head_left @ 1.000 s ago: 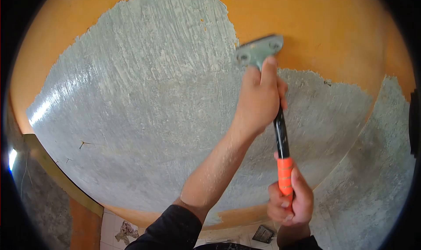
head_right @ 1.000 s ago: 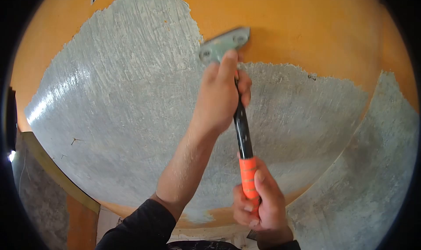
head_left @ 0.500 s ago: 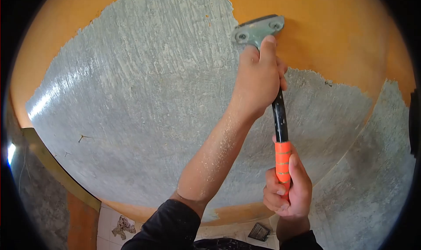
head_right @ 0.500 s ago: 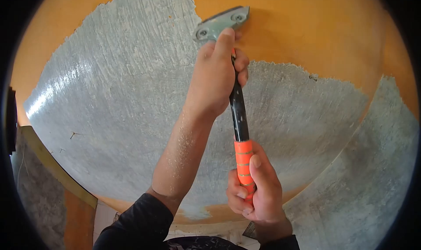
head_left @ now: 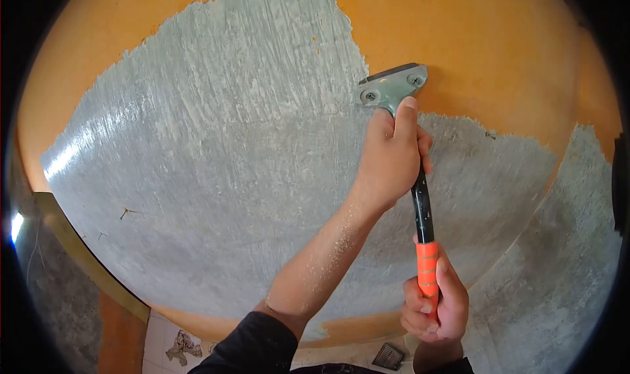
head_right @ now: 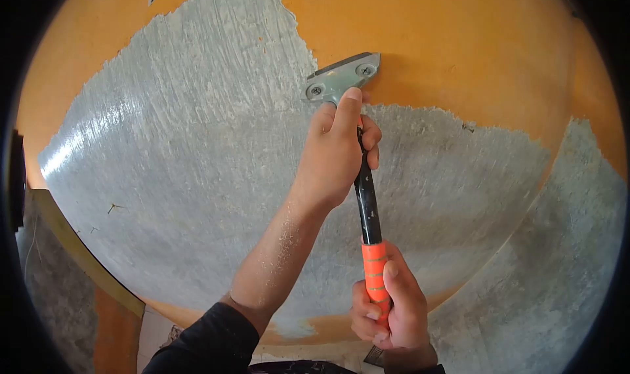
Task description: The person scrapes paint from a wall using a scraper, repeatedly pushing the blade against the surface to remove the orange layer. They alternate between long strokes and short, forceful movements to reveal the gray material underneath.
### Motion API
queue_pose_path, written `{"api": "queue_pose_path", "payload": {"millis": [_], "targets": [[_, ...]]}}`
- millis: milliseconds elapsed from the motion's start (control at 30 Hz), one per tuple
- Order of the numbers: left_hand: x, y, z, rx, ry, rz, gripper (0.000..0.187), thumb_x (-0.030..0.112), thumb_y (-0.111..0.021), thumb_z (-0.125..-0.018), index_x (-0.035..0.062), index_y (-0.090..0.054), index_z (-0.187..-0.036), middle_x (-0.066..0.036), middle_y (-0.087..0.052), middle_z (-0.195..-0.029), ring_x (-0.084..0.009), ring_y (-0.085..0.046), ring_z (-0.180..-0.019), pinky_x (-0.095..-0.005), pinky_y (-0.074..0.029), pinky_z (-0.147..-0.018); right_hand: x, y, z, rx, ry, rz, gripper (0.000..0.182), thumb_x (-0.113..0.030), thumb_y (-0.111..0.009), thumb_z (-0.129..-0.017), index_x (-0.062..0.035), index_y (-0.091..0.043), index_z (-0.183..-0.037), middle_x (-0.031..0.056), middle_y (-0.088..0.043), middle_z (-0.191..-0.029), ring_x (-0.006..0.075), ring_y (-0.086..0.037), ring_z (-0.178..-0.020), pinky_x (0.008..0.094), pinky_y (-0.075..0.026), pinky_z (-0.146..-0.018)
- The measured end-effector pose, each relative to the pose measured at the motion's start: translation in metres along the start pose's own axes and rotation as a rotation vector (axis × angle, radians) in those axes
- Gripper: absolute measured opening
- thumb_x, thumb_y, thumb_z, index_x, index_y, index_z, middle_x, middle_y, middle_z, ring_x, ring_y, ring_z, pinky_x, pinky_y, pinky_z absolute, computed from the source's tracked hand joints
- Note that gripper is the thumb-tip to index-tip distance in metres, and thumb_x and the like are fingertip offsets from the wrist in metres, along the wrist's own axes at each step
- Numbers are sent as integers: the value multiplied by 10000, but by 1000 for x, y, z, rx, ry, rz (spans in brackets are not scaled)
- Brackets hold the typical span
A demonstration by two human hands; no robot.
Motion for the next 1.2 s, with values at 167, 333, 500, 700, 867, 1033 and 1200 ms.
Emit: {"api": "queue_pose_path", "payload": {"millis": [167, 333, 500, 700, 867, 1033, 1200], "targets": [[22, -3, -26, -16, -88, 22, 407, 350, -426, -1026, -45, -489, -1097, -20, -485, -634, -128, -503, -496, -277, -404, -490, -18, -14, -19, 0, 58, 49, 463, -490, -387, -1038, -233, -348, -1422, 15, -392, -602, 69, -294, -346, 236, -243, -335], [6, 1, -7, -31, -2, -36, 403, 343, -420, -1024, -45, -487, -1111, -26, -489, -645, -133, -506, -503, -273, -412, -506, -1, -5, -4, 3, 40, 6, 468, -482, -373, -1044, -231, -337, -1437, 16, -387, -594, 70, -278, -340, 240, -237, -330], [17, -5, -13, -3, 4, 7, 406, 345, -427, -1022, -44, -482, -1123, -33, -488, -645, -135, -504, -505, -267, -417, -513, -16, -14, -5, -19, 57, 21, 476, -467, -367, -1049, -221, -322, -1454, 15, -383, -579, 68, -267, -333, 240, -226, -319], [6, -5, -4, -5, 12, 11, 428, 348, -425, -1021, -55, -482, -1154, -32, -488, -644, -132, -503, -516, -270, -418, -529, -11, -5, -4, 39, 67, 49, 497, -485, -383, -1040, -203, -334, -1447, 14, -389, -580, 70, -285, -334, 235, -242, -321], [25, -9, -25, -11, -83, 16, 423, 342, -422, -1020, -56, -491, -1143, -29, -490, -642, -129, -500, -508, -276, -419, -522, -31, -23, -12, 31, 94, 109, 496, -480, -403, -1036, -203, -344, -1444, 19, -401, -592, 68, -293, -339, 234, -249, -325], [14, -6, -13, 14, -52, -1, 402, 334, -422, -1018, -49, -500, -1114, -27, -497, -645, -127, -501, -514, -280, -419, -522, -19, -4, -7, 69, 75, 110, 500, -478, -403, -1035, -195, -347, -1444, 19, -406, -597, 67, -293, -340, 230, -248, -327], [35, -6, -36, 24, -111, 29, 419, 367, -447, -1015, -41, -506, -1090, -30, -511, -640, -127, -511, -507, -271, -421, -516, -36, -29, -25, 28, 134, 155, 497, -477, -411, -1033, -190, -355, -1435, 20, -411, -599, 65, -294, -338, 227, -242, -321]]}}
Point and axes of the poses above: each hand's wrist, its own z-axis away from the middle knuckle, its own y-axis out of the back of the hand, x = y × z, the point moved 3 cm from there along -z, towards the middle knuckle
